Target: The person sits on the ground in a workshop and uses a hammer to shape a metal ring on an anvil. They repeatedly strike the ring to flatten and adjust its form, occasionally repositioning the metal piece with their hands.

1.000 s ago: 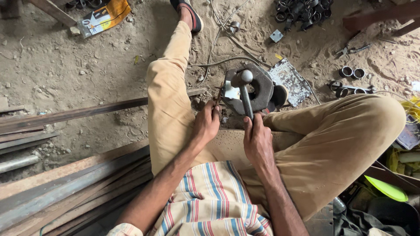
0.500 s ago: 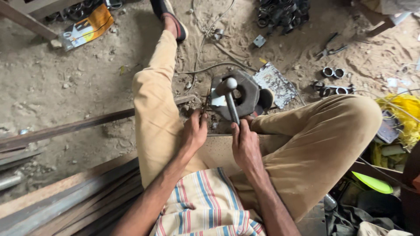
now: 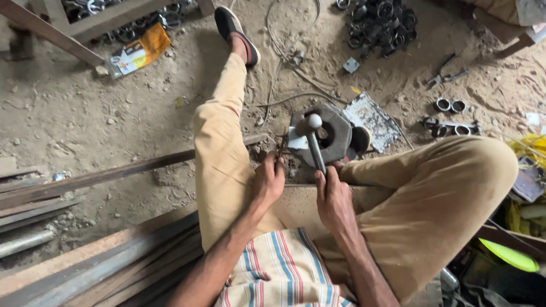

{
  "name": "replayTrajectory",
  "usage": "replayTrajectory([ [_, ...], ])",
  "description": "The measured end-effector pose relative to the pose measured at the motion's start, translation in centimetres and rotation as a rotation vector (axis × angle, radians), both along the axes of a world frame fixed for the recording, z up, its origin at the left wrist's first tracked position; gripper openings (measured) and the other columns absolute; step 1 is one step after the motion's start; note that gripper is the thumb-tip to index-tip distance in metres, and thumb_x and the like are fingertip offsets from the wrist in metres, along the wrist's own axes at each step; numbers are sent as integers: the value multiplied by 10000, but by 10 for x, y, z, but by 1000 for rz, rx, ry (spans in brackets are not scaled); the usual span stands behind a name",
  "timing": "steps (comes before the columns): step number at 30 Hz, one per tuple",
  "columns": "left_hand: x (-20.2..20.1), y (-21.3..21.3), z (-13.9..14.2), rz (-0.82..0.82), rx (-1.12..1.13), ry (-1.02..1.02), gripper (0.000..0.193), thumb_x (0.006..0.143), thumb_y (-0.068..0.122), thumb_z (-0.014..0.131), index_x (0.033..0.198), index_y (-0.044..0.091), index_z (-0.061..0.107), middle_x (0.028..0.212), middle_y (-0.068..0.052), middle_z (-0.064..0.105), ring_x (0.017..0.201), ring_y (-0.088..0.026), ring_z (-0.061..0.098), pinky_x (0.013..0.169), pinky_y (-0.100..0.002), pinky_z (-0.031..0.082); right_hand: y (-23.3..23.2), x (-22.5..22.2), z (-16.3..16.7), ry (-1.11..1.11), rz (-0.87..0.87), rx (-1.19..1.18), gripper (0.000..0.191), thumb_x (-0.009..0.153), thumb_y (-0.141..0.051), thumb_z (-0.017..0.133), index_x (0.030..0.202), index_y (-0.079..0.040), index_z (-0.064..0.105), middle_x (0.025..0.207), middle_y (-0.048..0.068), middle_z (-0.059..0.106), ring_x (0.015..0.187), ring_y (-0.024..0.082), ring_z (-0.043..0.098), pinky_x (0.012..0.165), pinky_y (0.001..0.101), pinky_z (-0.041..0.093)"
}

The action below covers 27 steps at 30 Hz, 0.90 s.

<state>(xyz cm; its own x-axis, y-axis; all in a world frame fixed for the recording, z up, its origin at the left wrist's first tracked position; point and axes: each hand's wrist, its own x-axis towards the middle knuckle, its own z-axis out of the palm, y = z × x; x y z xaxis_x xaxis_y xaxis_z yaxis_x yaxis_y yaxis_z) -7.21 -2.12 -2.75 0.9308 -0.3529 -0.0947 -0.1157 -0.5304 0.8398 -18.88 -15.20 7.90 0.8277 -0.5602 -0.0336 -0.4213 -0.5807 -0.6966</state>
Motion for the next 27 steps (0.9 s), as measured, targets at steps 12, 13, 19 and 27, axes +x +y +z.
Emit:
replayTrajectory([
  [12, -3, -5, 2, -1, 3, -37, 186, 1028, 229, 549, 1135, 78, 573, 713, -215, 664, 628, -421, 663, 534, -521, 466, -5, -1, 8, 19, 59, -58, 269, 1036, -278, 571, 1056, -15, 515, 613, 277, 595, 602, 528, 577, 543, 622, 407],
  [13, -4, -6, 2, 0, 2, -43, 189, 1028, 229, 549, 1137, 77, 573, 717, -214, 664, 630, -423, 661, 538, -521, 469, -5, -1, 10, 19, 56, -55, 272, 1034, -281, 572, 1049, -15, 517, 614, 277, 597, 604, 526, 580, 540, 618, 412],
  [19, -5, -8, 2, 2, -22, -138, 246, 1026, 227, 566, 1184, 38, 572, 822, -264, 675, 702, -448, 656, 580, -519, 483, -5, 1, 26, 114, -2, 67, 239, 1046, -267, 583, 1040, -33, 537, 643, 289, 610, 645, 511, 614, 556, 589, 433],
  [27, -5, -7, 6, -49, 2, 117, 286, 1065, 236, 464, 1215, 9, 554, 795, -139, 609, 597, -293, 568, 520, -458, 483, -11, -5, 55, -88, 59, 143, 566, 992, -96, 608, 1527, -85, 425, 714, 217, 616, 564, 366, 601, 567, 480, 460],
])
